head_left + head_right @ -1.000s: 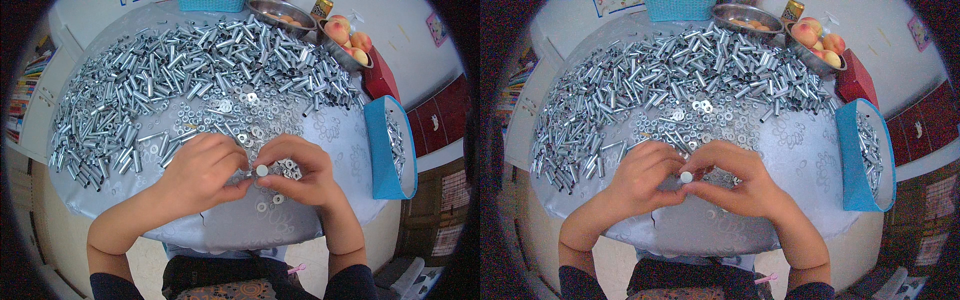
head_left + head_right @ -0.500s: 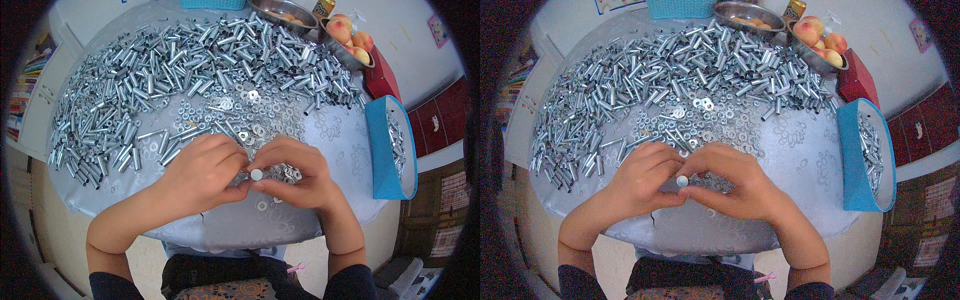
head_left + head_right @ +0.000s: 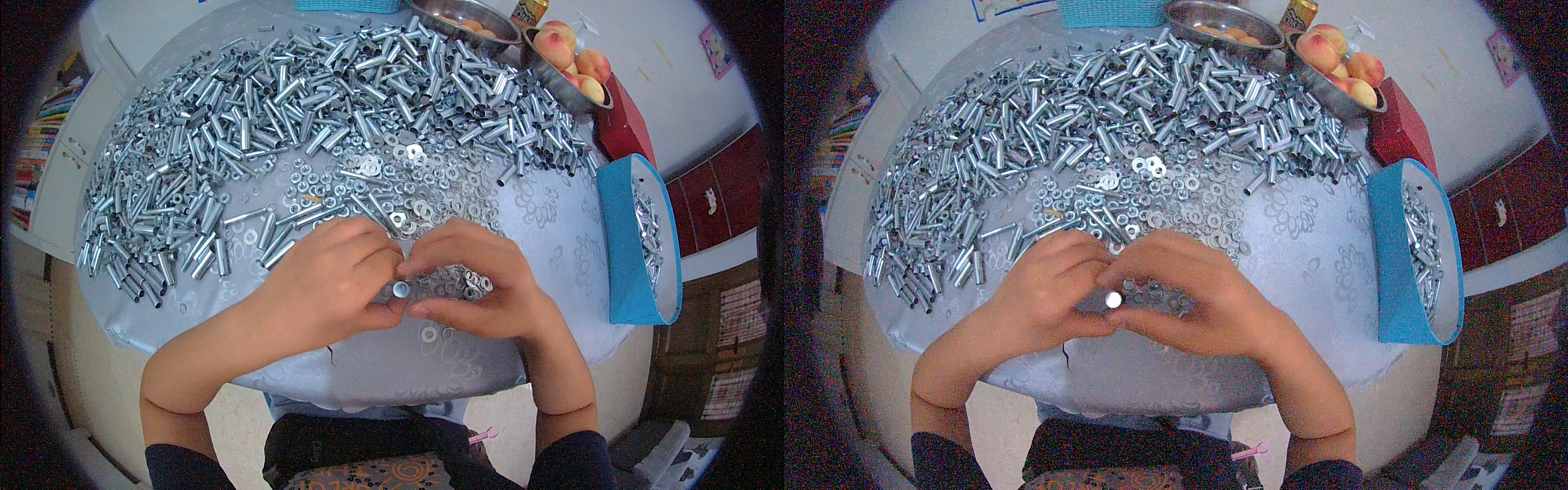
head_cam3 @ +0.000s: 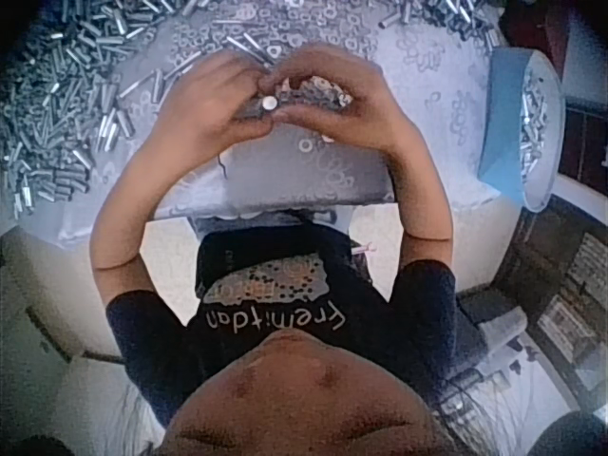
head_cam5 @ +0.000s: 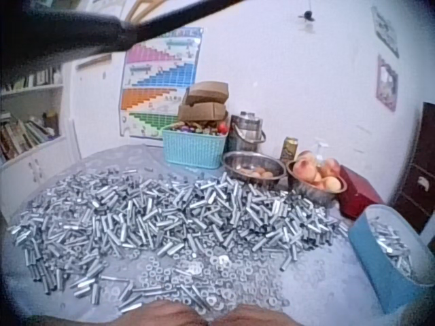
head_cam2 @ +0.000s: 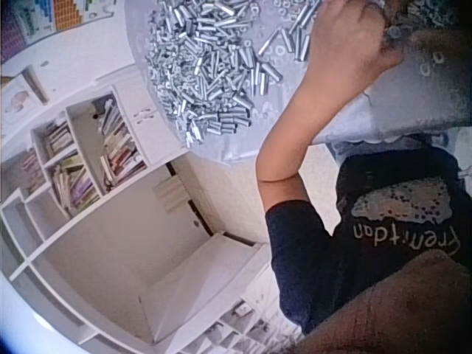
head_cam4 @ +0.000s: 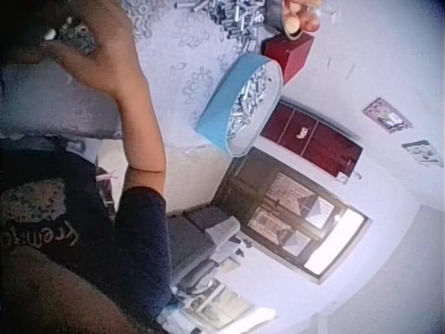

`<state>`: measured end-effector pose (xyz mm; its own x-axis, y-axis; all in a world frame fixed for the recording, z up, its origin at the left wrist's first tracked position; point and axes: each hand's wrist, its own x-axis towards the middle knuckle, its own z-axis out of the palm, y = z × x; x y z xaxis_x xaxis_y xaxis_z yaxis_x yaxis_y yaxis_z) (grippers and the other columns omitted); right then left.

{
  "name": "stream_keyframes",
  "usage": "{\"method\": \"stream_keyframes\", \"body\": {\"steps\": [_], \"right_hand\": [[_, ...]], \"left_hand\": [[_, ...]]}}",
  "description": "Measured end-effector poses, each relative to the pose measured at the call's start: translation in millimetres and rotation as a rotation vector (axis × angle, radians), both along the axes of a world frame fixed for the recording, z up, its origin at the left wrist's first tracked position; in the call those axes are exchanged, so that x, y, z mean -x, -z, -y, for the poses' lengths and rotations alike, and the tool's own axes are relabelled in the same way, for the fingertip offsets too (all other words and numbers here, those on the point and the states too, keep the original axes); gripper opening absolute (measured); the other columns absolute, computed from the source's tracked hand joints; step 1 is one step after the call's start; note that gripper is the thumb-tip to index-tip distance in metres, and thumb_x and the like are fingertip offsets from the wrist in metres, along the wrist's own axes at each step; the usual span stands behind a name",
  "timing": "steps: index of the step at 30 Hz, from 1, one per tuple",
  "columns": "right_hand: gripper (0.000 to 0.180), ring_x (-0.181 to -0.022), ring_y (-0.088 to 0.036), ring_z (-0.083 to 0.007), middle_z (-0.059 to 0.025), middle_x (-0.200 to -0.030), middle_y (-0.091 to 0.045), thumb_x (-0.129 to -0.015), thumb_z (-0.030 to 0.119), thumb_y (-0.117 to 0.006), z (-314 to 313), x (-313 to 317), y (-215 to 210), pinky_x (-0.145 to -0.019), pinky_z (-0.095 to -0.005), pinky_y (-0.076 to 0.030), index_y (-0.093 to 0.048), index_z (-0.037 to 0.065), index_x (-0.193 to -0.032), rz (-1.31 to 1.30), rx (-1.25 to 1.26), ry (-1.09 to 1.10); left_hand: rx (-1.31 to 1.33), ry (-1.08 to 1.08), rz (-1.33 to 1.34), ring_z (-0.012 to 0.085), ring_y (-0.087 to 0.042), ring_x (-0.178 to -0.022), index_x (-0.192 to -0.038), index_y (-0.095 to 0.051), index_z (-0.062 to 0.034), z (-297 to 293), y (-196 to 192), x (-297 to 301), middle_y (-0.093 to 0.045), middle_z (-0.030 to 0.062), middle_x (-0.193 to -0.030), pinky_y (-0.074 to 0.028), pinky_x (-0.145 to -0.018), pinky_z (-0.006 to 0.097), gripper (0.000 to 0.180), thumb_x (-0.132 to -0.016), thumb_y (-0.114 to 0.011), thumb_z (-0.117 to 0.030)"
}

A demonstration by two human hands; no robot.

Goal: The person repeatedly picks up metal bolts and washers from a large pile on a table. They insert the washers onto the bolts by hand, one at a time, and place the assembled units into a blue container on the right. The task involves continuous manual handling of small hardware components.

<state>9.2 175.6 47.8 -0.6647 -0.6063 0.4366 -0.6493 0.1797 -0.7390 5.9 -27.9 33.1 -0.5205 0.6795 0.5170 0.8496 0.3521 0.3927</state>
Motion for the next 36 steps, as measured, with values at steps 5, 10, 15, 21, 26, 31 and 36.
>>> {"method": "stream_keyframes", "body": {"steps": [5, 10, 15, 21, 26, 31, 36], "right_hand": [[0.032, -0.082, -0.06, -0.0231, -0.0103, -0.089, -0.063, -0.062, 0.01, -0.076, 1.3, -3.1, -2.1, -0.073, -0.0321, -0.046, -0.064, 0.002, -0.09, 0.058, 0.038, 0.074], [0.031, -0.079, -0.059, -0.0211, -0.0099, -0.088, -0.062, -0.064, 0.01, -0.074, -0.6, -1.9, -1.2, -0.07, -0.031, -0.047, -0.064, 0.002, -0.091, 0.063, 0.032, 0.076], [0.027, -0.082, -0.057, -0.0194, -0.0078, -0.094, -0.061, -0.072, 0.006, -0.07, -2.5, -1.2, -4.2, -0.068, -0.0285, -0.047, -0.061, 0.004, -0.097, 0.092, 0.021, 0.055], [0.026, -0.082, -0.058, -0.0199, -0.0087, -0.092, -0.061, -0.072, 0.007, -0.069, -3.3, 0.0, -2.5, -0.068, -0.029, -0.047, -0.061, 0.005, -0.097, 0.114, -0.013, 0.098], [0.024, -0.08, -0.058, -0.0254, -0.0115, -0.087, -0.059, -0.074, 0.011, -0.066, -3.8, 4.0, 5.2, -0.069, -0.0329, -0.047, -0.06, 0.004, -0.096, 0.021, -0.163, 0.199], [0.024, -0.077, -0.058, -0.029, -0.0126, -0.083, -0.058, -0.075, 0.017, -0.065, -1.0, 6.3, 10.9, -0.067, -0.0366, -0.046, -0.059, 0.003, -0.094, 0.072, -0.22, 0.081], [0.018, -0.072, -0.058, -0.0289, -0.0132, -0.077, -0.058, -0.077, 0.016, -0.064, -3.5, 5.0, 11.0, -0.064, -0.0354, -0.046, -0.059, 0.002, -0.087, 0.188, -0.241, 0.071]], "left_hand": [[-0.036, -0.015, -0.015, 0.0266, -0.054, -0.08, -0.081, -0.056, -0.0002, -0.8, 0.4, 0.5, -0.056, 0.0103, -0.082, -0.046, -0.069, 0.035, 0.031, -0.058, -0.072, -0.014], [-0.026, -0.032, 0.003, 0.026, -0.055, -0.08, -0.08, -0.056, -0.0015, 0.0, -1.2, 0.3, -0.056, 0.0092, -0.081, -0.045, -0.069, 0.035, 0.029, -0.059, -0.072, -0.013], [-0.09, -0.037, 0.059, 0.0255, -0.055, -0.079, -0.079, -0.056, -0.0036, 0.2, -6.5, 1.3, -0.056, 0.0079, -0.08, -0.044, -0.069, 0.035, 0.026, -0.06, -0.071, -0.011], [-0.115, -0.042, 0.13, 0.0263, -0.056, -0.081, -0.082, -0.057, -0.0052, 3.2, -9.0, 2.2, -0.058, 0.0076, -0.084, -0.044, -0.072, 0.036, 0.028, -0.059, -0.072, -0.009], [-0.165, -0.093, 0.223, 0.0232, -0.058, -0.083, -0.084, -0.059, -0.0059, 4.7, -12.2, 2.4, -0.06, 0.006, -0.085, -0.045, -0.076, 0.034, 0.026, -0.061, -0.071, -0.005], [-0.281, -0.084, 0.301, 0.021, -0.059, -0.085, -0.083, -0.06, -0.0053, 4.0, -13.3, 2.0, -0.062, 0.006, -0.086, -0.045, -0.078, 0.032, 0.022, -0.063, -0.07, -0.002], [-0.329, -0.104, 0.281, 0.0213, -0.059, -0.082, -0.083, -0.059, -0.0044, 3.4, -12.1, 3.5, -0.061, 0.0071, -0.084, -0.045, -0.075, 0.032, 0.021, -0.064, -0.07, -0.005]]}}
